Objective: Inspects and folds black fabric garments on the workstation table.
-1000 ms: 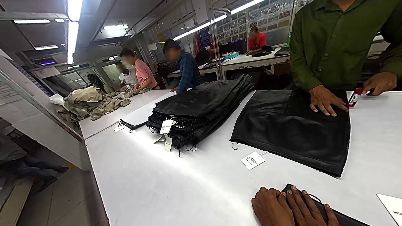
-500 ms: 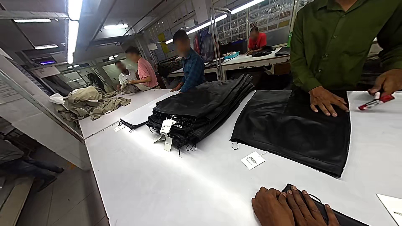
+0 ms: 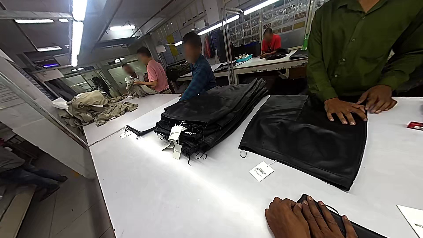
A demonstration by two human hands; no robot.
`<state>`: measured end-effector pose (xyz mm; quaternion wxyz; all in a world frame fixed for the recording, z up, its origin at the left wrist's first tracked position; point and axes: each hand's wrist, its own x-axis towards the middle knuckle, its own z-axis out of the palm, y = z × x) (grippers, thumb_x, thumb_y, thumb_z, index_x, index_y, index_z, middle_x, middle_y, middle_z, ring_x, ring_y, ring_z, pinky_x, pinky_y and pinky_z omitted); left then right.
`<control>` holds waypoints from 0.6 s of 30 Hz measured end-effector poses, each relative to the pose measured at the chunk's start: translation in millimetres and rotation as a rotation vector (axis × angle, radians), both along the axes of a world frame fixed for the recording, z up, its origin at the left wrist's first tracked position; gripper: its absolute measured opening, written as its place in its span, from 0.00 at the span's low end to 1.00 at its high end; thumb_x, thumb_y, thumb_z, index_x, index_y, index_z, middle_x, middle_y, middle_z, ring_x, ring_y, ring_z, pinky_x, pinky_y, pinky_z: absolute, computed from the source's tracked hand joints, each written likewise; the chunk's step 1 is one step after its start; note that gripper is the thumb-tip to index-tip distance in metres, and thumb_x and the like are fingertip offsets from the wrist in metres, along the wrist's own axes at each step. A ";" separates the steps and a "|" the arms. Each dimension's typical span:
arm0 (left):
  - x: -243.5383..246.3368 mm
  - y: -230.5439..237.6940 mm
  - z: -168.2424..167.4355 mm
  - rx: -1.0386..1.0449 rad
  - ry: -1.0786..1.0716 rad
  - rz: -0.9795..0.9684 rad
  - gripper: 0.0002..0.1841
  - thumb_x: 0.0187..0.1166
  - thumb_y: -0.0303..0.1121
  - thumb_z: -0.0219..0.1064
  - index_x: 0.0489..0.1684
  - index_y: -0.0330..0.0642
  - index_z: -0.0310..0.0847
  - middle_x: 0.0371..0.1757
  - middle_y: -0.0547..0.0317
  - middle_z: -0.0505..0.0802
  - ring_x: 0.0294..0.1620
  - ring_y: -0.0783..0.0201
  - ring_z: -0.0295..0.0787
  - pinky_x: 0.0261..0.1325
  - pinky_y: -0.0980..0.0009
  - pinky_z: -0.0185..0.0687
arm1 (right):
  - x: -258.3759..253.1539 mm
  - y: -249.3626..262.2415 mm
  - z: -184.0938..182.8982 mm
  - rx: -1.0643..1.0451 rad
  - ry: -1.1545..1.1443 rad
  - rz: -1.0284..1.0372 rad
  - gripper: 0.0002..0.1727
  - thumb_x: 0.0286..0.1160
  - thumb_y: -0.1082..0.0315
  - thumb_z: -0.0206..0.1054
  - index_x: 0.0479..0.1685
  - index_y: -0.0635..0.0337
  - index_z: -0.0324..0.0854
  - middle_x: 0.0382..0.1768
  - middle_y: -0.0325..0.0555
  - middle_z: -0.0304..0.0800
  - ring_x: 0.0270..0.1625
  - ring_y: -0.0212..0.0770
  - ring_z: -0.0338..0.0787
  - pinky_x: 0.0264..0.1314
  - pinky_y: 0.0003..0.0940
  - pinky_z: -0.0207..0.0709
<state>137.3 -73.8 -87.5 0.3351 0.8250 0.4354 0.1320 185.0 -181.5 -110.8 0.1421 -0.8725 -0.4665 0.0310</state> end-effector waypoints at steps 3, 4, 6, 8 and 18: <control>0.1 0.5 -0.3 -0.001 0.005 -0.007 0.15 0.82 0.48 0.64 0.42 0.55 0.96 0.40 0.64 0.92 0.47 0.64 0.89 0.54 0.57 0.77 | 2.9 -0.7 -7.2 0.021 -0.007 0.010 0.42 0.84 0.48 0.50 0.92 0.67 0.53 0.93 0.63 0.49 0.93 0.71 0.48 0.81 0.85 0.31; 0.0 0.5 -0.3 0.000 0.003 -0.006 0.15 0.82 0.48 0.64 0.42 0.55 0.96 0.40 0.64 0.92 0.47 0.64 0.89 0.54 0.57 0.77 | 2.6 -0.5 -6.9 0.026 -0.008 0.011 0.42 0.84 0.48 0.50 0.92 0.67 0.53 0.93 0.63 0.49 0.93 0.71 0.49 0.81 0.85 0.31; -0.4 0.2 0.0 0.007 -0.003 0.000 0.14 0.82 0.48 0.64 0.41 0.54 0.96 0.39 0.64 0.92 0.47 0.64 0.89 0.54 0.57 0.77 | -0.4 0.4 1.1 0.004 0.001 -0.001 0.42 0.85 0.48 0.48 0.92 0.67 0.52 0.93 0.62 0.49 0.93 0.70 0.49 0.82 0.84 0.31; -0.9 -0.3 2.1 0.013 -0.017 0.002 0.14 0.82 0.47 0.64 0.41 0.53 0.96 0.38 0.63 0.92 0.46 0.63 0.89 0.53 0.56 0.78 | -5.6 1.8 15.1 -0.047 0.019 -0.022 0.42 0.87 0.46 0.42 0.93 0.66 0.50 0.93 0.59 0.49 0.94 0.67 0.48 0.85 0.80 0.31; -2.8 -0.5 9.2 -0.036 0.002 -0.028 0.15 0.83 0.47 0.62 0.44 0.52 0.95 0.43 0.61 0.93 0.51 0.61 0.89 0.57 0.55 0.78 | -7.9 2.0 17.4 -0.008 0.017 -0.032 0.41 0.88 0.45 0.39 0.92 0.67 0.53 0.93 0.59 0.52 0.93 0.67 0.50 0.85 0.80 0.32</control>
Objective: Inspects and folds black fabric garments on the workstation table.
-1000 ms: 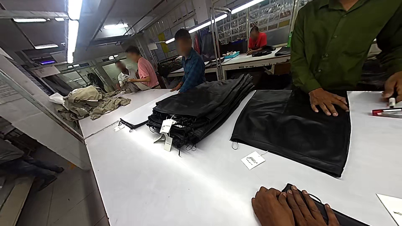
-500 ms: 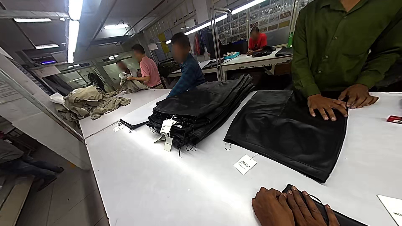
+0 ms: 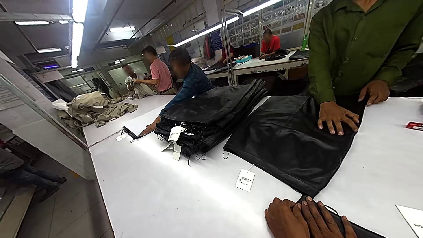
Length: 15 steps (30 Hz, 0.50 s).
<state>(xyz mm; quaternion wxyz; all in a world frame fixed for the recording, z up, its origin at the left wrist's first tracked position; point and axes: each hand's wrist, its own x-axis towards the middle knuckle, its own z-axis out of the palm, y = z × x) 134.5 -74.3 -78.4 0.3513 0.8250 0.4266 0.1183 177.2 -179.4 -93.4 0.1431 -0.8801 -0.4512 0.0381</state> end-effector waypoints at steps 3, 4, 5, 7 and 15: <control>-0.7 -0.7 1.9 -0.011 0.000 0.007 0.15 0.83 0.47 0.63 0.45 0.52 0.95 0.44 0.60 0.93 0.51 0.61 0.89 0.56 0.55 0.78 | 0.6 -0.1 -1.4 -0.002 0.002 0.001 0.41 0.88 0.45 0.39 0.92 0.67 0.53 0.93 0.58 0.52 0.93 0.67 0.50 0.85 0.80 0.32; -0.8 -0.6 2.4 -0.009 0.005 0.005 0.15 0.83 0.47 0.62 0.45 0.52 0.95 0.44 0.60 0.93 0.51 0.61 0.89 0.57 0.55 0.78 | 0.9 -0.2 -1.7 -0.002 0.000 0.001 0.41 0.88 0.45 0.40 0.92 0.67 0.53 0.93 0.59 0.52 0.93 0.67 0.51 0.85 0.80 0.32; -0.8 -0.7 3.0 -0.006 0.009 0.003 0.16 0.83 0.47 0.62 0.45 0.52 0.95 0.44 0.60 0.93 0.51 0.61 0.89 0.57 0.55 0.78 | 1.0 -0.2 -1.4 -0.005 0.000 0.002 0.41 0.88 0.46 0.40 0.92 0.67 0.53 0.93 0.58 0.52 0.93 0.67 0.51 0.85 0.80 0.32; -1.6 -1.3 4.3 -0.011 0.009 0.004 0.16 0.84 0.47 0.61 0.46 0.51 0.95 0.44 0.60 0.93 0.52 0.61 0.89 0.57 0.55 0.78 | 0.7 -0.2 0.1 -0.014 0.000 0.006 0.41 0.88 0.46 0.40 0.92 0.67 0.52 0.93 0.58 0.52 0.93 0.67 0.50 0.85 0.79 0.32; -4.5 -4.5 15.1 -0.038 0.020 -0.005 0.18 0.85 0.47 0.60 0.46 0.49 0.94 0.45 0.60 0.93 0.53 0.60 0.89 0.58 0.54 0.78 | 0.8 -0.6 -3.3 0.000 -0.021 0.007 0.42 0.86 0.45 0.42 0.92 0.68 0.53 0.93 0.58 0.52 0.93 0.68 0.51 0.84 0.81 0.33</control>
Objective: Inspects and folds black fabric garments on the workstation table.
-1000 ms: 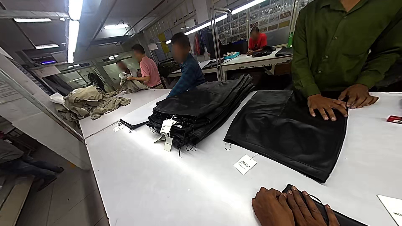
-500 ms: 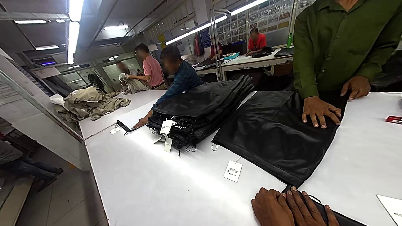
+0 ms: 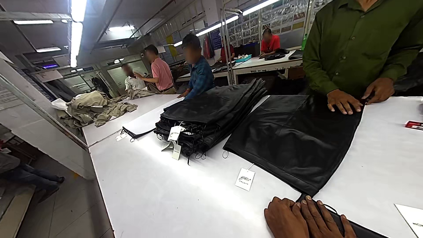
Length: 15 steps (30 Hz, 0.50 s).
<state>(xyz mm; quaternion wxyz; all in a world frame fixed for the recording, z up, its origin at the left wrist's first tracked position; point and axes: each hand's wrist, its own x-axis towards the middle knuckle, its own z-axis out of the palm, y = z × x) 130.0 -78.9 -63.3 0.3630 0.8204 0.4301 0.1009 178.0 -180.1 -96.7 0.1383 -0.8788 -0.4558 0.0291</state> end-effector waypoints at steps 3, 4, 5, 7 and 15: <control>-0.2 -0.4 1.1 -0.002 -0.010 -0.001 0.18 0.85 0.47 0.60 0.47 0.48 0.95 0.45 0.59 0.93 0.53 0.59 0.89 0.58 0.54 0.77 | -0.5 0.1 1.5 0.001 -0.001 -0.003 0.42 0.87 0.44 0.41 0.92 0.67 0.53 0.92 0.57 0.53 0.93 0.67 0.52 0.84 0.81 0.34; -0.2 -0.5 1.6 -0.002 -0.009 -0.003 0.18 0.85 0.47 0.60 0.47 0.49 0.95 0.45 0.59 0.93 0.53 0.59 0.89 0.58 0.54 0.77 | -0.4 0.0 2.1 -0.002 0.001 -0.002 0.42 0.87 0.44 0.41 0.92 0.67 0.53 0.92 0.57 0.53 0.93 0.67 0.52 0.84 0.81 0.34; -0.1 -0.6 1.7 -0.001 -0.009 -0.004 0.18 0.85 0.48 0.60 0.47 0.48 0.95 0.45 0.59 0.93 0.53 0.59 0.89 0.58 0.54 0.77 | -0.2 -0.1 2.0 -0.003 0.002 -0.001 0.42 0.87 0.44 0.41 0.92 0.67 0.53 0.92 0.58 0.53 0.93 0.67 0.52 0.84 0.81 0.34; 0.4 0.1 -0.3 0.002 -0.002 -0.004 0.18 0.85 0.47 0.60 0.47 0.49 0.94 0.45 0.59 0.93 0.52 0.59 0.89 0.58 0.54 0.77 | 0.0 0.1 2.1 -0.003 0.006 0.000 0.42 0.87 0.44 0.41 0.92 0.67 0.53 0.93 0.58 0.53 0.93 0.67 0.52 0.84 0.81 0.33; 2.9 3.5 -8.9 0.009 -0.006 0.007 0.16 0.84 0.46 0.62 0.46 0.51 0.95 0.45 0.60 0.93 0.52 0.61 0.89 0.58 0.55 0.78 | 0.0 0.6 2.8 -0.012 0.012 -0.002 0.41 0.87 0.45 0.41 0.92 0.67 0.53 0.93 0.58 0.52 0.93 0.67 0.51 0.84 0.80 0.33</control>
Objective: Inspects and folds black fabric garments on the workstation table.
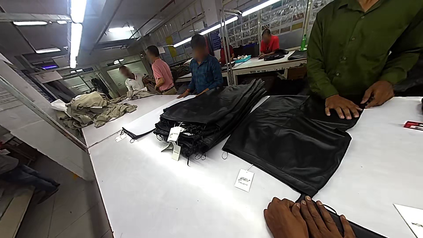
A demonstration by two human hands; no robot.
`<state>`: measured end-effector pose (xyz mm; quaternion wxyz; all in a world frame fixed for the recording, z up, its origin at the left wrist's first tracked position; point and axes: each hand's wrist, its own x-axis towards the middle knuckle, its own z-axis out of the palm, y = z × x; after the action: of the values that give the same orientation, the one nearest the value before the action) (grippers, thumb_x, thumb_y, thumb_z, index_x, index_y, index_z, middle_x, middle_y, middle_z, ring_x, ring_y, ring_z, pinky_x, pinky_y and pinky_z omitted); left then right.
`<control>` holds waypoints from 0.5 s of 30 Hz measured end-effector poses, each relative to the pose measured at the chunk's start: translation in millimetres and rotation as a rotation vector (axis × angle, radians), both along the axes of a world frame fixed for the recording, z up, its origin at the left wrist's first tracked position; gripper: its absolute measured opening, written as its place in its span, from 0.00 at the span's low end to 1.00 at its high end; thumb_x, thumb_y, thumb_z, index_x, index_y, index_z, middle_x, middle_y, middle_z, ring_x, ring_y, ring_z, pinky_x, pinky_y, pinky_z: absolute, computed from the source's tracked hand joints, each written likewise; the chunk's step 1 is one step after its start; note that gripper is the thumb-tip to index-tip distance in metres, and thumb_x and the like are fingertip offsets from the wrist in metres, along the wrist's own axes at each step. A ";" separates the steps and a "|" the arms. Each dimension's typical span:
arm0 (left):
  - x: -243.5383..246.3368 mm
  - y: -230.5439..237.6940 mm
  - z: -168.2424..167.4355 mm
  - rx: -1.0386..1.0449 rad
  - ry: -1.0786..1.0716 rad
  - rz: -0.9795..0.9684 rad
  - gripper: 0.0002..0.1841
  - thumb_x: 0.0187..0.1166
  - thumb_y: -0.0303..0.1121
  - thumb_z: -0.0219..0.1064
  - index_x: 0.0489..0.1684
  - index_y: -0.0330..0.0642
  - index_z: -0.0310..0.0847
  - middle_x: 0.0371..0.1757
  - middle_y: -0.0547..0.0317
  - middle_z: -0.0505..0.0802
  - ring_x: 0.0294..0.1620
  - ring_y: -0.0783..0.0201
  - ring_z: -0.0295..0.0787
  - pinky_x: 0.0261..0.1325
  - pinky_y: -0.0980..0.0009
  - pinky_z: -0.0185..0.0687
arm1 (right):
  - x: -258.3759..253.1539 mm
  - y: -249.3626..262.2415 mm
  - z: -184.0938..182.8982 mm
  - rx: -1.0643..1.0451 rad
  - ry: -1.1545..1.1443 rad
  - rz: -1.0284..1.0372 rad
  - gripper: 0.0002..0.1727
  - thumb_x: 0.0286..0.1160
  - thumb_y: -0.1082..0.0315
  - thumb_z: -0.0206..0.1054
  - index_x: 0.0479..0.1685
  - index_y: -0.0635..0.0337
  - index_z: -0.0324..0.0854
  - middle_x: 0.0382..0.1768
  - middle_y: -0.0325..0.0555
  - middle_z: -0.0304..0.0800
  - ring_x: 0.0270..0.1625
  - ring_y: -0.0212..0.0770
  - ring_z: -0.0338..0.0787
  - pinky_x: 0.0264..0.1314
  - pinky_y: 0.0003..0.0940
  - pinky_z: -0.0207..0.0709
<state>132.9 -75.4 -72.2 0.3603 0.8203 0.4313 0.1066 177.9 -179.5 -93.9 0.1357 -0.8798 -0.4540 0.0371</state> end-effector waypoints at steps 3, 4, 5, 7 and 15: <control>0.7 0.3 -2.5 0.014 0.003 0.002 0.16 0.84 0.47 0.62 0.45 0.52 0.95 0.44 0.60 0.93 0.51 0.61 0.89 0.57 0.56 0.78 | -0.1 0.0 -0.1 -0.008 0.000 -0.001 0.41 0.87 0.45 0.41 0.92 0.67 0.52 0.93 0.57 0.51 0.93 0.67 0.50 0.85 0.80 0.32; 0.3 -0.3 -0.6 0.008 0.004 0.004 0.16 0.84 0.47 0.62 0.46 0.51 0.95 0.45 0.60 0.93 0.52 0.60 0.89 0.57 0.55 0.78 | -0.1 0.1 0.3 -0.013 0.000 0.001 0.42 0.87 0.45 0.41 0.92 0.67 0.52 0.93 0.57 0.51 0.94 0.67 0.49 0.85 0.80 0.32; -0.3 -1.0 1.8 0.001 0.007 0.006 0.16 0.84 0.46 0.62 0.46 0.50 0.95 0.45 0.60 0.93 0.52 0.60 0.89 0.57 0.55 0.78 | -0.4 0.0 0.8 -0.016 -0.001 0.001 0.42 0.87 0.45 0.42 0.92 0.68 0.52 0.93 0.58 0.51 0.94 0.67 0.49 0.85 0.80 0.32; -0.7 -1.5 4.3 -0.009 0.012 0.008 0.16 0.85 0.46 0.61 0.46 0.50 0.95 0.45 0.59 0.93 0.52 0.60 0.89 0.58 0.54 0.78 | -0.8 0.1 1.7 -0.018 0.001 0.001 0.41 0.87 0.45 0.41 0.92 0.67 0.52 0.93 0.58 0.51 0.94 0.67 0.50 0.85 0.80 0.32; 2.1 1.9 -7.1 0.036 -0.005 -0.002 0.15 0.83 0.47 0.62 0.43 0.53 0.95 0.43 0.61 0.93 0.51 0.61 0.89 0.57 0.56 0.78 | 2.8 -0.8 -6.9 -0.003 -0.013 0.003 0.43 0.86 0.43 0.43 0.92 0.67 0.52 0.93 0.57 0.51 0.94 0.67 0.50 0.84 0.81 0.32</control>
<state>135.0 -73.5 -79.3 0.3467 0.8267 0.4276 0.1162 180.7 -180.3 -100.8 0.1315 -0.8796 -0.4560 0.0320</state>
